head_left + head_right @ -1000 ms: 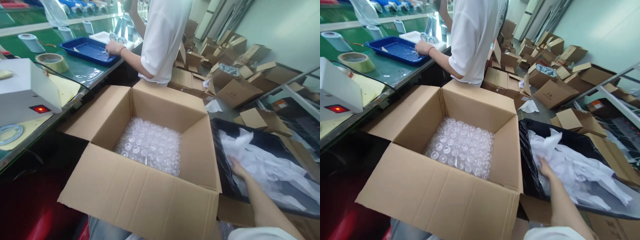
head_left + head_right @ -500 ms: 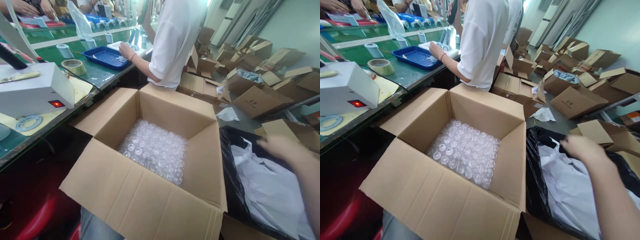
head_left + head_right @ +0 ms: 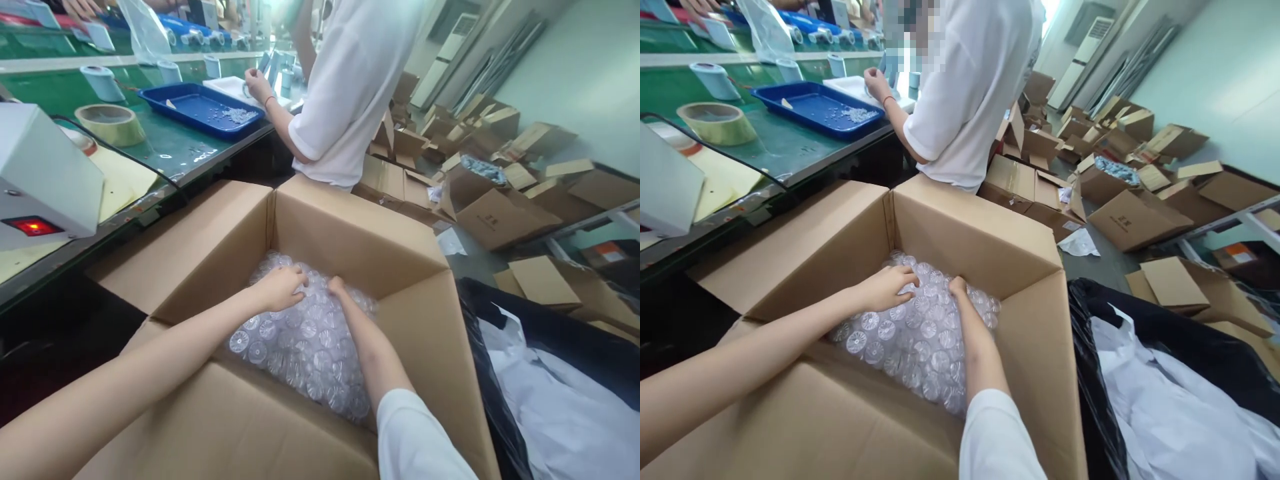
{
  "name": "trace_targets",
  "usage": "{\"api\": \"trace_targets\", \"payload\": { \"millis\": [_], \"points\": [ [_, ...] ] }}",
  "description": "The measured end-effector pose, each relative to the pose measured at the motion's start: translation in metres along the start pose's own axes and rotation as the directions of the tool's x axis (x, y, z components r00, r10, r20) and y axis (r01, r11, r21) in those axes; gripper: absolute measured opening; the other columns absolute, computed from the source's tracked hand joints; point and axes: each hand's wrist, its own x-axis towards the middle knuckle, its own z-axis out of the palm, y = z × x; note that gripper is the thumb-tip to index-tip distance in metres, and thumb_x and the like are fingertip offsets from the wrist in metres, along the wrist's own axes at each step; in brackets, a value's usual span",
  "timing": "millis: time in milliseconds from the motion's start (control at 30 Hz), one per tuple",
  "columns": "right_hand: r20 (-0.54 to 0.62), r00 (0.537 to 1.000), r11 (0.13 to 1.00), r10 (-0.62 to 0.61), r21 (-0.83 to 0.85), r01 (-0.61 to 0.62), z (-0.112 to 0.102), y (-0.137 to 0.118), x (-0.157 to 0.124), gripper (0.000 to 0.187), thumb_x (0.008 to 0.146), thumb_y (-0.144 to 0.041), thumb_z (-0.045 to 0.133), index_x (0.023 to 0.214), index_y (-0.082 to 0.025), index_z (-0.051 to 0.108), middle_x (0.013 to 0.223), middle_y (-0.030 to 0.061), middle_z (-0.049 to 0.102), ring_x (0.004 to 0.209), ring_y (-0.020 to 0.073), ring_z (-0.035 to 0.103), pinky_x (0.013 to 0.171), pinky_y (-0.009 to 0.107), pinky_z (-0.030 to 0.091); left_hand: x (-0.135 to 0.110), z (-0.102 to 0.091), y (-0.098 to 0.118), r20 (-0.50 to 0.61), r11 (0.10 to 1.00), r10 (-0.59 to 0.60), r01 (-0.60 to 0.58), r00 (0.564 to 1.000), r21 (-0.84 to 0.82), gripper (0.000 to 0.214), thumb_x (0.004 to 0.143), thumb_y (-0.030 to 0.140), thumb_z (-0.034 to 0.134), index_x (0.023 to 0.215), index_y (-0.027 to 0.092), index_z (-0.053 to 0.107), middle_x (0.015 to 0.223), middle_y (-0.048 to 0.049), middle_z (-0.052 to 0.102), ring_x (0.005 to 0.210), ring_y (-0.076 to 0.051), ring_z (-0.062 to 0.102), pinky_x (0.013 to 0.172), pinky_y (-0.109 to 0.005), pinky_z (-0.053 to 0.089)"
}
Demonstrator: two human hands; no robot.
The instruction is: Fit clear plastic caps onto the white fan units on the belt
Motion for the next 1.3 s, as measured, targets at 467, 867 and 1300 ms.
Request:
{"api": "trace_targets", "payload": {
  "millis": [467, 867, 1300],
  "points": [
    [0.253, 0.891, 0.904, -0.376, 0.311, 0.293, -0.006, 0.020, 0.018, 0.018, 0.090, -0.029, 0.059, 0.092, -0.011, 0.062, 0.086, 0.0019, 0.064, 0.073, 0.0118, 0.062, 0.068, 0.029, 0.054, 0.017, 0.037, -0.007, 0.113, 0.982, -0.106, 0.122, 0.988, -0.144, 0.045, 0.075, 0.021, 0.063, 0.118, 0.010, 0.054, 0.120, -0.0185, 0.058, 0.109, -0.031, 0.058, 0.089, -0.038, 0.046],
    [0.232, 0.921, 0.923, -0.312, 0.306, 0.235, 0.018, 0.012, 0.007, 0.029, 0.093, -0.035, 0.053, 0.113, -0.014, 0.057, 0.111, 0.0075, 0.060, 0.094, 0.0182, 0.061, 0.080, 0.037, 0.053, 0.038, 0.021, -0.052, -0.012, 0.868, -0.420, 0.398, 0.908, -0.298, 0.029, 0.091, 0.038, 0.049, 0.089, 0.011, 0.062, 0.084, -0.0034, 0.065, 0.075, -0.014, 0.062, 0.070, -0.031, 0.051],
    [0.096, 0.983, 0.978, -0.155, -0.123, 0.166, 0.015, 0.034, 0.003, 0.022, 0.090, -0.032, 0.057, 0.102, -0.014, 0.062, 0.108, 0.0062, 0.063, 0.096, 0.0186, 0.061, 0.084, 0.038, 0.051, 0.027, 0.005, -0.036, 0.073, 0.919, -0.353, 0.360, 0.933, -0.159, 0.026, 0.087, 0.036, 0.057, 0.094, 0.012, 0.063, 0.099, -0.0077, 0.067, 0.095, -0.019, 0.062, 0.085, -0.039, 0.050]
  ]
}}
